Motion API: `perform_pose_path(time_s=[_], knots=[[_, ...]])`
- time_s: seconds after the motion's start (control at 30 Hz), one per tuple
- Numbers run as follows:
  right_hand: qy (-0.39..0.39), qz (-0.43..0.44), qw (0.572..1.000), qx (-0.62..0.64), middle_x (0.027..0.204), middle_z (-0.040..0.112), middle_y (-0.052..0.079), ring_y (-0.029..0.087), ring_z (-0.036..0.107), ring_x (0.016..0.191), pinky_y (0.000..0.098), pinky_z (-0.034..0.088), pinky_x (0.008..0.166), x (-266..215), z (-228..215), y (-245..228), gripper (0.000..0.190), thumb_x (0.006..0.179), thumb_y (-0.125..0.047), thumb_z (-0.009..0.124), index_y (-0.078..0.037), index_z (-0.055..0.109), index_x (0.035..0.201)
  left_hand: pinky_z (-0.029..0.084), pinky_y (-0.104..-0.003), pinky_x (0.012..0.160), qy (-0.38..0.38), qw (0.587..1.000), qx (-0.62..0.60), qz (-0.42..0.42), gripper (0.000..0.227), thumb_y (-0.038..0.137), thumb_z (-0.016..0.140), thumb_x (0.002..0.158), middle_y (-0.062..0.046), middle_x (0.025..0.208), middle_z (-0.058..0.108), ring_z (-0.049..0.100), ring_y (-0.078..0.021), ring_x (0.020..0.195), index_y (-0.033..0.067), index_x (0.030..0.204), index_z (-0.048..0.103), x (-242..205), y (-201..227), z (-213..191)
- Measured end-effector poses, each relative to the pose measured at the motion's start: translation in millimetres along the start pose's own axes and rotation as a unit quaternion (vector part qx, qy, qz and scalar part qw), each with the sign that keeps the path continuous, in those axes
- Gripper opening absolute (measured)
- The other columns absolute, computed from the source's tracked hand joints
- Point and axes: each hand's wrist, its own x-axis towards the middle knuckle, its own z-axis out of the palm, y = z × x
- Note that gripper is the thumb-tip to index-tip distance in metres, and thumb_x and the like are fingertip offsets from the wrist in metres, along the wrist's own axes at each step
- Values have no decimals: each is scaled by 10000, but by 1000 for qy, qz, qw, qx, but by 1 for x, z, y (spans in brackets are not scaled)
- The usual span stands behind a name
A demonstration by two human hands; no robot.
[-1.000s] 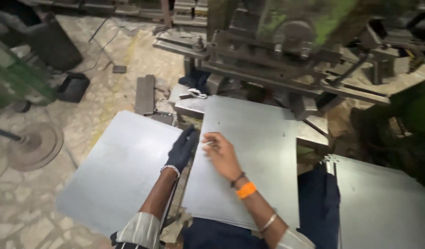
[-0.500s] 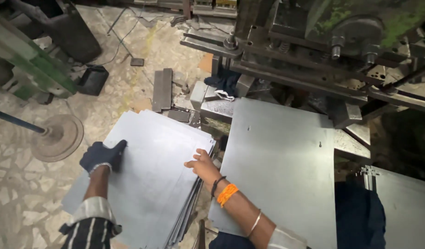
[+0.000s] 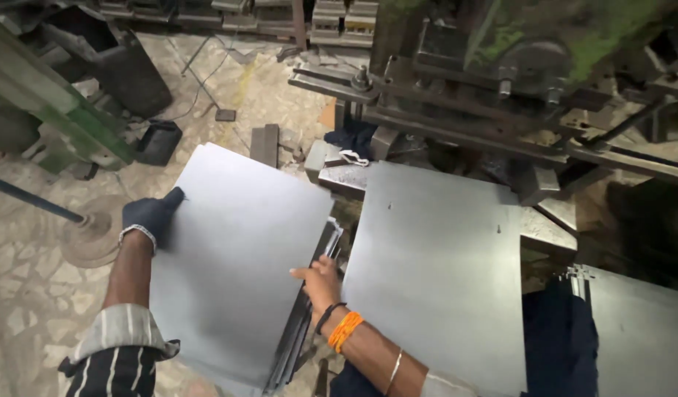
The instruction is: Placing metal sheets into a stamping press and stacking the finished parts.
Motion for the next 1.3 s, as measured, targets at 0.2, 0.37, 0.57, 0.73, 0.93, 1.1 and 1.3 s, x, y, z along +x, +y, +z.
perform_pose_path(time_s=[0.2, 0.37, 0.57, 0.73, 0.93, 1.1, 1.3], knots=[[-118, -166, 976, 80, 977, 707, 71, 178, 707, 843, 299, 564, 744, -70, -55, -65, 447, 795, -67, 790, -7, 684, 1225, 536, -535, 920, -28, 929, -356, -96, 805, 607, 537, 975, -277, 1302, 632, 620, -447, 1138, -118, 1322, 595, -96, 67, -24], [-35, -268, 958, 92, 898, 530, -2, 89, 463, 798, 255, 380, 789, -42, -167, -66, 267, 997, -145, 592, -45, 633, 1242, 338, -384, 1154, -168, 743, -648, -7, 773, 203, 588, 825, -233, 1528, 468, 450, -327, 1386, 15, 1544, 376, -188, 152, -57], [21, -349, 928, 127, 830, 534, -14, 35, 445, 704, 156, 384, 665, -44, -306, -105, 677, 902, -76, 678, 54, 416, 1512, 419, -342, 1094, -183, 576, -777, 176, 375, 41, 553, 913, -149, 1264, 695, 624, -236, 1175, -85, 1250, 660, -80, 193, 168], [60, -322, 939, 104, 844, 716, 125, 223, 739, 705, 366, 609, 634, -75, -330, -162, 416, 944, -119, 668, -69, 613, 1353, 605, -491, 779, -243, 717, -637, 143, 792, 26, 867, 695, -180, 1151, 705, 726, -343, 959, 136, 1426, 582, -245, 322, -6], [56, -323, 941, 89, 842, 741, 110, 161, 743, 692, 298, 602, 616, 17, -393, -165, 416, 913, -128, 704, -82, 645, 1322, 601, -460, 900, -218, 665, -691, 182, 793, -46, 875, 687, -205, 1164, 710, 726, -316, 1016, 36, 1413, 566, -178, 367, 52], [57, -338, 937, 69, 959, 724, 12, 54, 678, 835, 262, 558, 816, 15, -375, -212, 370, 897, -123, 726, -74, 698, 1262, 572, -482, 962, -230, 643, -715, 154, 674, -12, 868, 715, -228, 1139, 723, 727, -351, 1053, 13, 1341, 619, -118, 389, 56], [55, -373, 925, 55, 946, 702, -79, -28, 606, 856, 159, 488, 867, 74, -407, -235, 259, 871, -84, 748, -147, 759, 1123, 468, -369, 1087, -175, 855, -474, 121, 562, 432, 884, 734, -28, 1156, 752, 682, -205, 1160, 256, 1246, 735, -157, 430, -10]])
